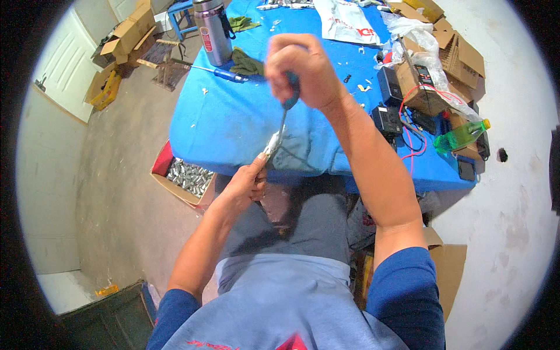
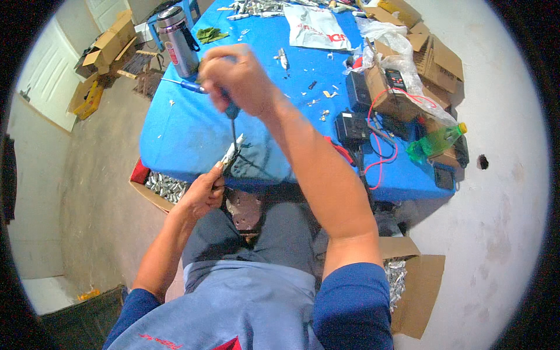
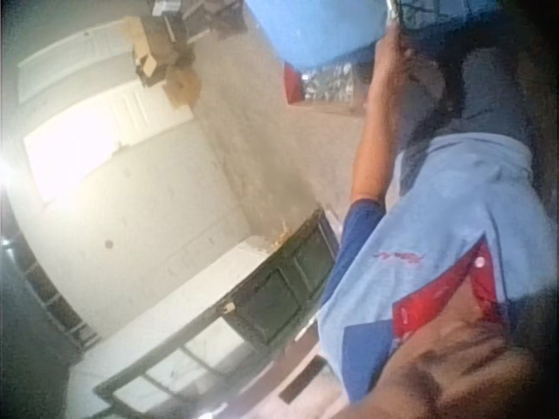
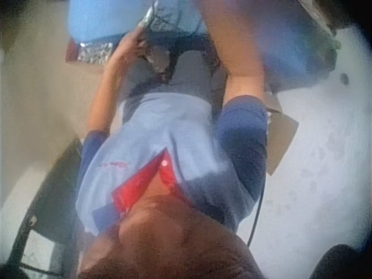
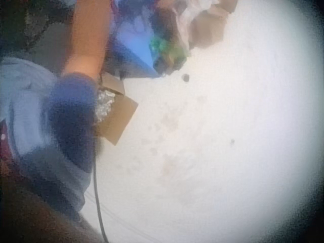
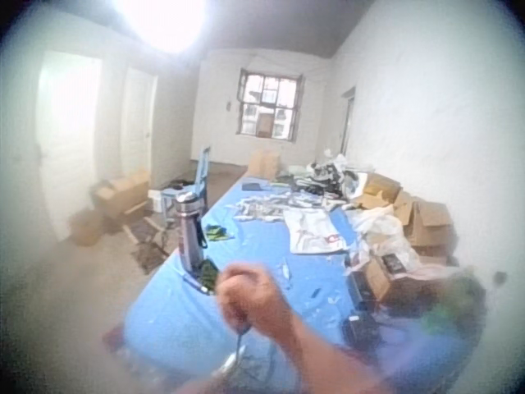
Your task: The person uses a screwdriver to tighten a screw on a small metal component while holding it by hand at a table.
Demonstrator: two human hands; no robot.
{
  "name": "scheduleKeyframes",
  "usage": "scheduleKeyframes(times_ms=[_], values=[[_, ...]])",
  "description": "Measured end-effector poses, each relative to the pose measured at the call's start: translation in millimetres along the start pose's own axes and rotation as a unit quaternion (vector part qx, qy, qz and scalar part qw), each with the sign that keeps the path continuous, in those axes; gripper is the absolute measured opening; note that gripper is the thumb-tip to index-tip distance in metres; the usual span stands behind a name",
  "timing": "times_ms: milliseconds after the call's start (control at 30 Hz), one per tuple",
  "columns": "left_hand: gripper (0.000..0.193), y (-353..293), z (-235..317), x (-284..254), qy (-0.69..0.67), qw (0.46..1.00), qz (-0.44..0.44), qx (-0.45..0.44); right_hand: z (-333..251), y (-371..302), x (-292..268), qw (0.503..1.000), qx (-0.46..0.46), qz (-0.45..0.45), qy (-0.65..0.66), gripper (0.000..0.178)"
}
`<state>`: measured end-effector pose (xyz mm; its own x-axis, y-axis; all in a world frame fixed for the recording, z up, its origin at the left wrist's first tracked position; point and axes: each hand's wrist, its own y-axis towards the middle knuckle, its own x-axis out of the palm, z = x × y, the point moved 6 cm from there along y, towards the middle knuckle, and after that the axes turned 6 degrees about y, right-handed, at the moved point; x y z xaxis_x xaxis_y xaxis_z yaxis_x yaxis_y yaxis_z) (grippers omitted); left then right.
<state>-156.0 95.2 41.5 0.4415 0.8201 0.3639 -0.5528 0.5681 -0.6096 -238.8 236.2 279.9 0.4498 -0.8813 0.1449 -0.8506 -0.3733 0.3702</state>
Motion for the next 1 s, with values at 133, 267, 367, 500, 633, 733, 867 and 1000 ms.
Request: scheduleKeyframes(times_ms=[133,267,367,500,633,733,867,1000], values=[[0.056,7,-8,6,0.038,0.999,-0.001,0.025,4,-34,-50,0.978,-0.055,0.176,0.099,0.017],[0.058,6,-10,6,0.027,1.0,-0.001,0.011,-7,-65,-38,0.963,-0.075,0.255,-0.051,0.022],[0.056,5,-9,4,0.032,0.999,0.001,0.0,-25,-88,-25,0.931,-0.081,0.275,-0.226,0.027],[0.055,5,-11,5,0.015,1.0,-0.008,0.0,-45,-117,-28,0.857,0.09,0.29,-0.417,0.039],[0.055,6,-15,8,-0.007,1.0,-0.002,0.003,-71,-135,-13,0.846,0.029,0.31,-0.432,0.039],[0.055,5,-16,8,-0.03,1.0,-0.007,0.003,-87,-139,-3,0.861,-0.094,0.358,-0.349,0.031],[0.056,0,-16,12,-0.067,0.998,-0.004,0.005,-58,-165,-26,0.87,-0.103,0.468,-0.113,0.022],[0.055,1,-25,11,-0.111,0.993,-0.013,-0.03,55,-202,-12,0.873,0.0,0.433,0.222,0.031]])
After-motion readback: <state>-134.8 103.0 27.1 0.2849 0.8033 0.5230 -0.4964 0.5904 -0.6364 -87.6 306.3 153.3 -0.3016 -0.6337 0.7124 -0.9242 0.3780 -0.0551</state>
